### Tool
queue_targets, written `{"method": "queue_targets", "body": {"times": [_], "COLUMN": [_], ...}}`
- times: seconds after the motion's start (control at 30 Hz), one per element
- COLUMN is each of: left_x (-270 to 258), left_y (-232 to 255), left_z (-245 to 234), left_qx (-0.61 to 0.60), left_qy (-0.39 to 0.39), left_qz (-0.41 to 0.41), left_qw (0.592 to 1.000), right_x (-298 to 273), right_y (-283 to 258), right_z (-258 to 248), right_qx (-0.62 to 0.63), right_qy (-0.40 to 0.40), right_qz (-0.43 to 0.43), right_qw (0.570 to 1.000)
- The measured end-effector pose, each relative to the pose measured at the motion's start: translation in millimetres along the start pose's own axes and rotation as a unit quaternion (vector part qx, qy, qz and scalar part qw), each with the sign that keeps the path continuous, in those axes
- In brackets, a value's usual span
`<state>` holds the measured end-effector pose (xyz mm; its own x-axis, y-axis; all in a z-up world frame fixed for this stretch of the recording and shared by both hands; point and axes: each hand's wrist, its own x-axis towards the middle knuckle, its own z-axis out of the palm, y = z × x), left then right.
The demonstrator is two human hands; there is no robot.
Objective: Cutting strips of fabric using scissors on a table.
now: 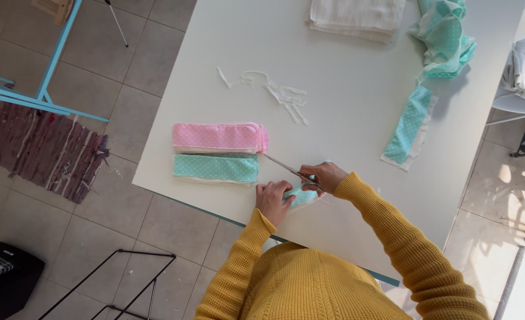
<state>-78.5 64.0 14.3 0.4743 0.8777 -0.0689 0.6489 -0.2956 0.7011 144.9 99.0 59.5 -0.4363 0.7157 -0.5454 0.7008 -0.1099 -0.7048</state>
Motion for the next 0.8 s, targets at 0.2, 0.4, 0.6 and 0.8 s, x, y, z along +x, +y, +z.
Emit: {"method": "queue_targets", "body": {"times": [0.2,0.4,0.6,0.8], "left_x": [-25,-45,-11,-1], "left_y": [-51,-123,-170,-171], "left_z": [-29,-114,-192,-173], "left_qx": [-0.144,-0.347,-0.345,-0.107], "left_qy": [0.047,0.076,0.144,0.226], "left_qz": [0.014,-0.159,-0.211,-0.205], "left_qw": [0.988,0.921,0.903,0.946], "right_x": [-5,20,91,93], "right_y": [16,-44,-103,-79], "right_z": [-7,1,11,33], "right_qx": [0.009,0.111,0.066,0.016], "right_qy": [0.064,0.085,0.126,0.189], "right_qz": [0.034,0.032,-0.030,-0.025], "right_qw": [0.997,0.990,0.989,0.981]}}
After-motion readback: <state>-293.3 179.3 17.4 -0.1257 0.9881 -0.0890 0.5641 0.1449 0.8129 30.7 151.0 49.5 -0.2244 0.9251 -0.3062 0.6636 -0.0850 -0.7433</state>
